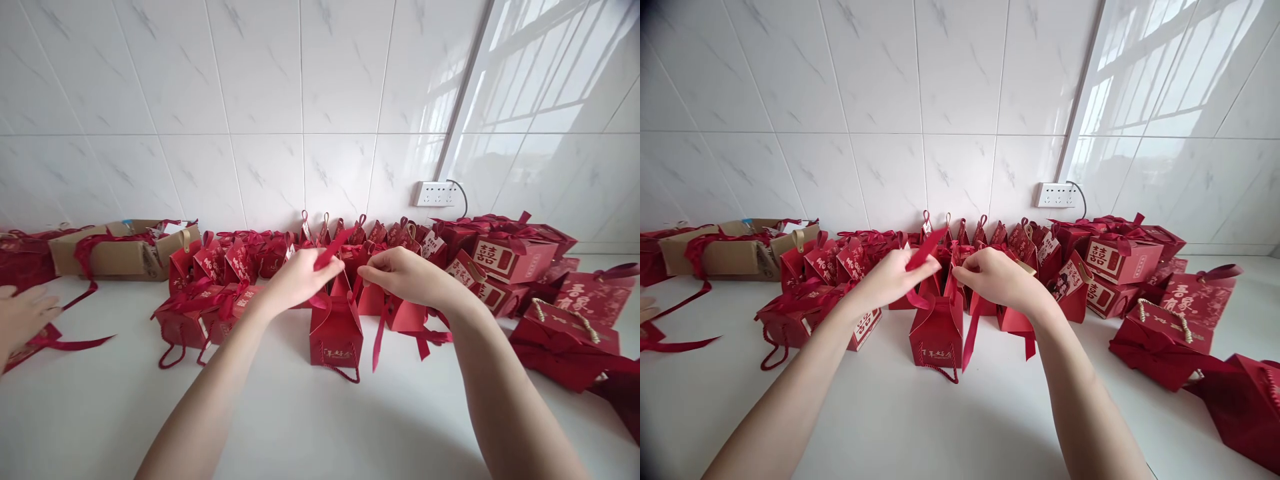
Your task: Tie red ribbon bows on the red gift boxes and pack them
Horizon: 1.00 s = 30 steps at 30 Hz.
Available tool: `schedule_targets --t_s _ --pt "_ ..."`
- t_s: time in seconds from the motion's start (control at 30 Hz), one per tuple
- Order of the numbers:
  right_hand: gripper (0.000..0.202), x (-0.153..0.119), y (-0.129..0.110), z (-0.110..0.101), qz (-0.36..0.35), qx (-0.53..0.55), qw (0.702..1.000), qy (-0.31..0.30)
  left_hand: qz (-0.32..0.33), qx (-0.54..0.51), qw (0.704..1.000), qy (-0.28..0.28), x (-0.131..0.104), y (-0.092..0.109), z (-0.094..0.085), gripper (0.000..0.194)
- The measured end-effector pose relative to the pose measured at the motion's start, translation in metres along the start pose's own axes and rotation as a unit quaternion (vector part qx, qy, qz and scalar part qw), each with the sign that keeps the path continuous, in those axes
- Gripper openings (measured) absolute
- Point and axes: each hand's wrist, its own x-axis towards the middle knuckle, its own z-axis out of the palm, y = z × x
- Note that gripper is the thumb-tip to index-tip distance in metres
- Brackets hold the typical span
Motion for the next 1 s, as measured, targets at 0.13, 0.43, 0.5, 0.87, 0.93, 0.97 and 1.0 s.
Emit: schedule_targets --t_s 0.13,0.43,0.5,0.87,0.93,0.97,1.0 --pt "0.037 0.004 -0.002 0.003 -0.001 0.069 0.997 0.025 0.017 -0.015 0.997 -0.075 0.003 -0.002 0.015 0.026" --pt "0.025 0.001 0.001 -0.003 -0.052 0.266 0.963 0.013 0.020 -0.017 0.998 -0.055 0.005 -0.005 0.015 0.025" --pt "0.019 0.000 0.001 -0.005 -0.080 0.384 0.920 0.023 -0.005 -0.002 0.998 -0.055 0.005 -0.007 0.013 0.027" --pt "0.023 -0.015 -0.001 -0.010 -0.254 0.495 0.831 0.006 0.022 -0.067 0.993 -0.094 0.005 -0.002 0.007 0.028" --pt "0.028 -0.016 -0.001 -0.011 -0.254 0.481 0.837 0.054 0.022 -0.080 0.992 -0.092 0.004 -0.002 0.006 0.027" --pt "0.028 -0.016 -0.001 -0.010 -0.252 0.476 0.838 0.088 0.022 -0.090 0.992 -0.088 0.004 -0.002 0.005 0.028" --pt "0.026 -0.016 -0.001 -0.010 -0.252 0.475 0.834 0.123 0.021 -0.101 0.991 -0.083 0.004 -0.002 0.005 0.028"
